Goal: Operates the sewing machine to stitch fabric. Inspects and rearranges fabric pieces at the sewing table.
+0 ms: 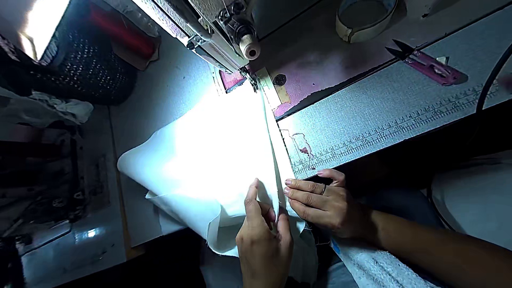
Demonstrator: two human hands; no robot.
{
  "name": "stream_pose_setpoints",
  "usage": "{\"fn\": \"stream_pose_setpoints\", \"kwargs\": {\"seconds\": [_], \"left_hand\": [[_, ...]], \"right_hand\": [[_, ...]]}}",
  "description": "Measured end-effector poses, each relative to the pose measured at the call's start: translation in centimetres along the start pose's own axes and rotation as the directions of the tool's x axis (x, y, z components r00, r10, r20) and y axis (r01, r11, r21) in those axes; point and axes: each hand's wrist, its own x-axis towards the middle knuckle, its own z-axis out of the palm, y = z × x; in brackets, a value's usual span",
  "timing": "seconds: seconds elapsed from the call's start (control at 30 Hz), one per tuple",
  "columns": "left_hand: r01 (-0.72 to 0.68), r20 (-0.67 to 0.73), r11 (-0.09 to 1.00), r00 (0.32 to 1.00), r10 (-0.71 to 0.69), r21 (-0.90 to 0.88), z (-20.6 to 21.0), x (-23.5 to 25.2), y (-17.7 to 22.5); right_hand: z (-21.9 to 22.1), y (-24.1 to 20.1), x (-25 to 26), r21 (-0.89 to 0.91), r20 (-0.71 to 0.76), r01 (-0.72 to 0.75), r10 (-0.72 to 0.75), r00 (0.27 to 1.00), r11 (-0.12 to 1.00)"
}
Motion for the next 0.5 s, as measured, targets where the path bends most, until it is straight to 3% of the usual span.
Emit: {"fn": "stream_pose_setpoints", "kwargs": {"seconds": [0.1,0.23,0.4,0.5], "left_hand": [[0.061,-0.035,0.997,0.997,-0.063,-0.042,-0.3,0.3,-0.1],[0.071,-0.032,0.954,0.996,-0.083,-0.293,0.5,-0.1,-0.3],[0.213,-0.071,0.841,0.956,-0.285,-0.497,1.8,-1.0,1.1],[0.249,-0.056,0.809,0.943,-0.327,-0.532,2.0,-1.1,1.0]], "right_hand": [[0.0,0.0,0.0,-0.003,-0.001,-0.004,0.004,1.000,1.000],[0.1,0.0,0.1,0.002,-0.016,-0.011,0.011,1.000,1.000],[0.3,0.0,0.0,0.020,-0.029,-0.019,0.020,0.999,1.000],[0.3,0.0,0.0,0.022,-0.033,-0.019,0.020,0.999,1.000]]}}
